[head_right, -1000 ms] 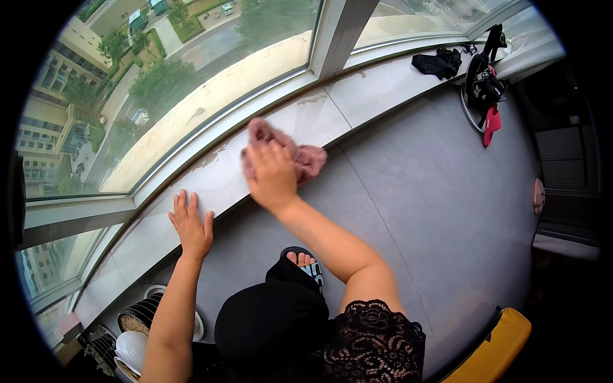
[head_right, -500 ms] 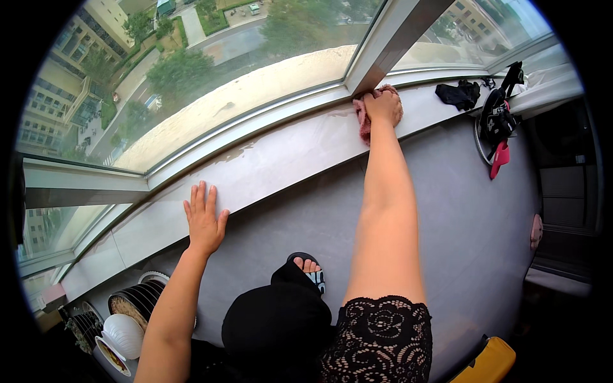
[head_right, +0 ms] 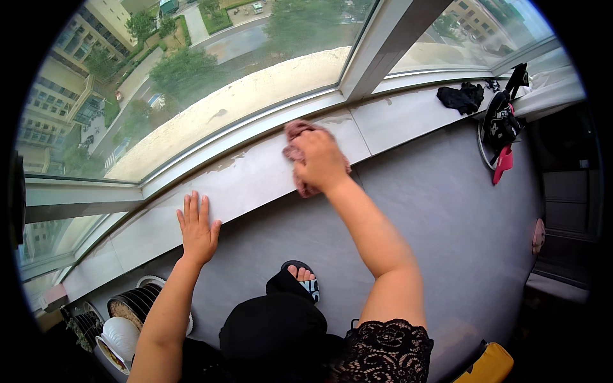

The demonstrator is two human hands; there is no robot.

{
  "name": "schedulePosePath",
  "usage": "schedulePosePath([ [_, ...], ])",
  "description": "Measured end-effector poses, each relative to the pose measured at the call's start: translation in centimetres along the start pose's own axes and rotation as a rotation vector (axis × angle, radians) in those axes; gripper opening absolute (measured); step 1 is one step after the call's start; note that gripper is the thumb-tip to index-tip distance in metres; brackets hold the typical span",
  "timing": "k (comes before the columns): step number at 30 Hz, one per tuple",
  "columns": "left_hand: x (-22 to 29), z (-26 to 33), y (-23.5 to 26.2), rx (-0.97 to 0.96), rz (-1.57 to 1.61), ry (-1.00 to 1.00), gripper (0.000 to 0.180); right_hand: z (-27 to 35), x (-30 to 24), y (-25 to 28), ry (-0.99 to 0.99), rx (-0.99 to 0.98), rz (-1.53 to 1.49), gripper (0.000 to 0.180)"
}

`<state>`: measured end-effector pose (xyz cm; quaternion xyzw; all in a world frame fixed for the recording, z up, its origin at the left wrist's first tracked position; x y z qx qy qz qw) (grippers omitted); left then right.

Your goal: The person wipes the window glass and the window sill with a pink cloth. They then rinse the cloth under running water in a sink.

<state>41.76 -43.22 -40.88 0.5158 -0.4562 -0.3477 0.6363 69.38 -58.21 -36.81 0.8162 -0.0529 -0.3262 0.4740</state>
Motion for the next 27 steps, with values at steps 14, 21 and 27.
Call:
schedulePosePath([
  [14,0.3,0.0,0.2,0.049,0.012,-0.004,0.063,0.8,-5.7,-3.3,-0.199,0.169,0.108,0.033],
  [21,-0.7,0.2,1.4,0.108,0.188,-0.058,0.063,2.6,-15.2,-6.2,0.248,-0.172,-0.191,0.035],
  [27,-2.0,1.3,2.1,0.147,0.242,-0.123,0.069,-0.9,10.1,2.7,-0.516,0.302,0.175,0.033],
])
Point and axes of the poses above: each hand's wrist, its own z-axis away from the middle knuckle, its own y-axis out of the back of the hand, x = y × z, the point moved 8 cm from there along -z, towards the middle knuckle, and after that the axes turned 9 degrees about -y, right-handed, at the moved point
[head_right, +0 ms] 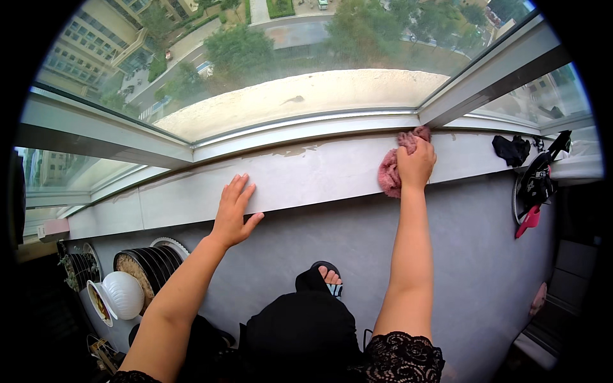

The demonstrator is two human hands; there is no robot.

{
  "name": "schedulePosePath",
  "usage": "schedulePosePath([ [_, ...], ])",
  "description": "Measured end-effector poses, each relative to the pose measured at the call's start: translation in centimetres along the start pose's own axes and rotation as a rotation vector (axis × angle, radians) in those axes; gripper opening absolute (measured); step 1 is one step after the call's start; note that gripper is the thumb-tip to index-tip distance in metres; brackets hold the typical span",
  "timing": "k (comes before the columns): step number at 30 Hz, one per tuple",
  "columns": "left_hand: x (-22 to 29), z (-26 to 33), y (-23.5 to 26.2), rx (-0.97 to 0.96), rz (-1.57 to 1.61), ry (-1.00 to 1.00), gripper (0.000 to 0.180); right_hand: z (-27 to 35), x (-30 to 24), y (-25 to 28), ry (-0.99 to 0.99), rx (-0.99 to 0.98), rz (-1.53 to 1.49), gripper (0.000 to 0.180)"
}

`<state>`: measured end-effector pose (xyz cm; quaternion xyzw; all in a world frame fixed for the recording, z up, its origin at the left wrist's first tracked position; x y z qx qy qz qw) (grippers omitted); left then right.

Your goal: The person wipes the window glass and the window sill with a pink cloth. They then rinse the cloth under running water in a sink.

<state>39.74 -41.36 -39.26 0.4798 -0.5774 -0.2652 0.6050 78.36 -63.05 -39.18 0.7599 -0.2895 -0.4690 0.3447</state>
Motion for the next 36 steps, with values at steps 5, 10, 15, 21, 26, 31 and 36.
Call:
schedulePosePath([
  [5,0.7,0.0,0.5,-0.018,0.007,0.007,0.081,-2.1,-3.6,1.6,0.034,0.101,-0.249,0.033],
  [10,0.8,0.2,0.1,-0.066,-0.005,-0.006,0.085,1.9,-9.7,-2.8,0.003,0.027,0.028,0.031],
  [15,0.7,0.3,0.0,-0.05,-0.017,-0.005,0.087,12.9,-23.6,-6.5,0.382,-0.107,-0.033,0.04],
  [21,0.9,0.1,-0.6,-0.065,-0.058,-0.047,0.086,22.2,-34.8,-9.6,1.067,-0.274,-0.243,0.012],
  [26,0.8,-0.2,0.3,-0.079,-0.013,0.001,0.082,13.6,-27.3,-7.5,0.771,-0.419,-0.343,0.02],
  [31,0.8,0.5,0.2,-0.059,-0.026,-0.007,0.083,2.7,-12.0,-2.0,0.53,-0.108,-0.188,0.029],
  [36,0.9,0.1,0.2,-0.057,-0.015,-0.017,0.084,-3.6,-3.3,0.3,0.258,0.056,0.196,0.021],
])
Point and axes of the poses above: each hand's wrist, its own z-axis away from the middle knuckle, its own y-axis out of the back of the hand, x = y × z, the point moved 8 cm from there along -z, towards the middle knuckle, and after that the axes turned 9 degrees about -y, right-handed, at the moved point
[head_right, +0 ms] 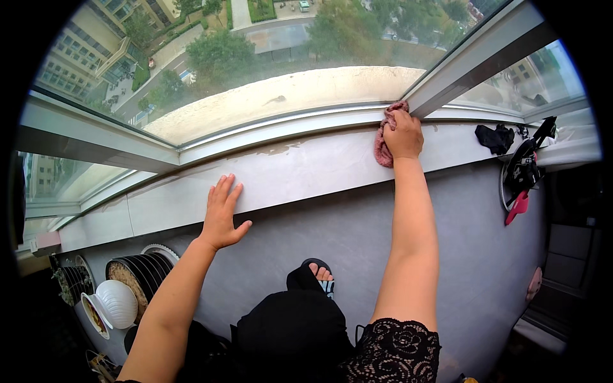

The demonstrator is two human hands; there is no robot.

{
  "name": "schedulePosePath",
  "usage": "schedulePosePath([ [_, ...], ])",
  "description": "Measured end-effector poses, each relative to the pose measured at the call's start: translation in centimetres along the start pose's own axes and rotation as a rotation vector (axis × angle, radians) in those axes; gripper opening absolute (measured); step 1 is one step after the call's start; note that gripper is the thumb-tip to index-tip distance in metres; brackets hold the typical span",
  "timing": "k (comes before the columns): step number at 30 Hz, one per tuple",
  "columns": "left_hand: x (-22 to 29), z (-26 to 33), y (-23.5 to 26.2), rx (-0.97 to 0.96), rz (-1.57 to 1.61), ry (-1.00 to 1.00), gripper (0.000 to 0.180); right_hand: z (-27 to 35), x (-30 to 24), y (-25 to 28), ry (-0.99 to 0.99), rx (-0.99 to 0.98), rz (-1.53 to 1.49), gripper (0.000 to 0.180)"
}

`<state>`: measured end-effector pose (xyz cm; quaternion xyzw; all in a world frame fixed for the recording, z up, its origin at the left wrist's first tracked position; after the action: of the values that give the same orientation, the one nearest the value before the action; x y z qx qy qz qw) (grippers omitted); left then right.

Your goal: The person wipes the window glass and the window sill with a pink cloth. They then rinse the cloth under running water in a sink.

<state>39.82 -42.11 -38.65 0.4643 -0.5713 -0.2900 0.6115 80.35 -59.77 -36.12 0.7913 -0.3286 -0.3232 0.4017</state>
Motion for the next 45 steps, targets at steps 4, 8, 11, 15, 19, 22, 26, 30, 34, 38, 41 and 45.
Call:
schedulePosePath([
  [4,0.3,-0.1,-0.1,-0.023,-0.041,0.032,0.086,2.0,-4.8,-0.7,-0.081,-0.023,-0.024,0.016],
  [8,0.5,0.0,-0.3,-0.027,-0.067,0.04,0.088,5.9,-15.2,-0.6,0.096,-0.088,-0.168,0.017],
  [11,0.3,0.0,-0.3,-0.055,-0.062,0.03,0.088,6.3,-15.2,-0.3,0.237,-0.098,-0.287,0.019],
  [15,0.1,0.1,-0.2,-0.076,-0.052,0.022,0.088,2.1,-4.9,-0.3,0.113,-0.104,-0.13,0.021],
  [19,0.2,0.1,-0.4,-0.071,-0.074,0.037,0.089,0.2,-0.5,-0.3,-0.1,-0.127,0.051,0.019],
  [22,0.7,-0.3,-0.6,-0.038,-0.084,0.019,0.09,1.5,-3.3,-0.3,-0.086,-0.109,-0.057,0.02],
  [26,0.7,-0.2,-0.6,-0.038,-0.109,0.018,0.091,3.3,-7.0,-0.9,-0.004,-0.144,-0.243,0.021],
  [30,0.4,0.1,-0.6,-0.041,-0.101,0.002,0.09,0.9,-1.8,-0.4,-0.142,-0.191,0.049,0.021],
  [34,0.6,-0.3,-0.6,-0.019,-0.098,0.013,0.089,1.5,-1.8,-0.8,-0.2,-0.174,0.075,0.018],
  [38,0.6,-0.2,-0.1,0.034,-0.068,0.036,0.081,7.0,-15.2,-0.7,0.055,-0.077,-0.111,0.017],
  [41,-0.3,0.3,1.1,0.22,0.082,0.052,0.066,12.8,-27.4,-1.2,0.362,-0.106,-0.301,0.018],
  [45,-4.1,4.0,2.1,0.637,0.123,0.265,0.039,17.3,-37.6,-1.7,0.768,-0.374,-0.444,0.02],
])
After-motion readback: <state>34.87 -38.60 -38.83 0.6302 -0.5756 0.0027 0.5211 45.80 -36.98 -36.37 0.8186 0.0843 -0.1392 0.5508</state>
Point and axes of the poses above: each hand's wrist, its own z-axis away from the middle knuckle, its own y-axis out of the back of the hand, x = y × z, the point moved 8 cm from there along -z, towards the middle knuckle, and after that the axes turned 9 degrees about -y, right-handed, at the moved point
